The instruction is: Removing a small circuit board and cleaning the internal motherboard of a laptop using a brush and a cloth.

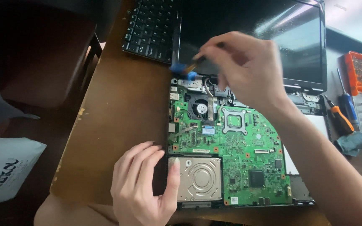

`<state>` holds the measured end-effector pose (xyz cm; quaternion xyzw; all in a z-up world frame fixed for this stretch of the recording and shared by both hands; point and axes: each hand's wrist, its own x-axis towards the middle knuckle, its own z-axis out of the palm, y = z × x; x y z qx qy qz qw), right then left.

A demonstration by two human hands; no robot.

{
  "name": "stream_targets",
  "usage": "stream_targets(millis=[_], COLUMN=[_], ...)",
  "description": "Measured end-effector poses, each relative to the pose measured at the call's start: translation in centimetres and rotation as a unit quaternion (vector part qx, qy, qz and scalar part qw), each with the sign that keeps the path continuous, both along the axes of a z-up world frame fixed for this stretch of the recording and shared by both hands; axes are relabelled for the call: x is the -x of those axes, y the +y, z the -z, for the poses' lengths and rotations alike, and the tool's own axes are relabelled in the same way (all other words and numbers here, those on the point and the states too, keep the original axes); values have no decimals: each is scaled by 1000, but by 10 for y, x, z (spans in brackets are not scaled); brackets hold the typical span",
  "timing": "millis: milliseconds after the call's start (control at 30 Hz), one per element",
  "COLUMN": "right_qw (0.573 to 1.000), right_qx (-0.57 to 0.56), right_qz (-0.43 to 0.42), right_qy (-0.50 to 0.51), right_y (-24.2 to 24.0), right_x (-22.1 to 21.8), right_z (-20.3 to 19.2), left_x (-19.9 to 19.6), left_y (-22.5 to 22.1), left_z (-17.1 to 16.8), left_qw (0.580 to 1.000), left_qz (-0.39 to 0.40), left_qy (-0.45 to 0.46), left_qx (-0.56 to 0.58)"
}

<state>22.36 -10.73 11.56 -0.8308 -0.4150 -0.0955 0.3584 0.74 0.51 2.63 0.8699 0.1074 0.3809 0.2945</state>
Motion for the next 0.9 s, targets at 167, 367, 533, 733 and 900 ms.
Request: stream_targets(millis=[167, 367, 533, 733, 900], right_qw=[1000, 993, 988, 966, 969], right_qx=[-11, -29, 54, 63, 50], right_qz=[-2, 52, 142, 249, 235], right_qy=[17, -100, -11, 31, -50], right_y=[5, -26, -59, -102, -160], right_x=[-18, -28, -32, -28, -48], right_z=[12, 10, 5, -3, 18], left_x=[1, 1, 1, -1, -1], left_y=[0, 1, 0, -1, -4], left_z=[-2, -2, 1, -4, 3], left_qw=[1000, 1000, 1000, 1000, 1000], left_qz=[4, 8, 9, 15, -1], left_qy=[5, 2, 8, -6, 3], left_qx=[10, 0, -1, -12, -14])
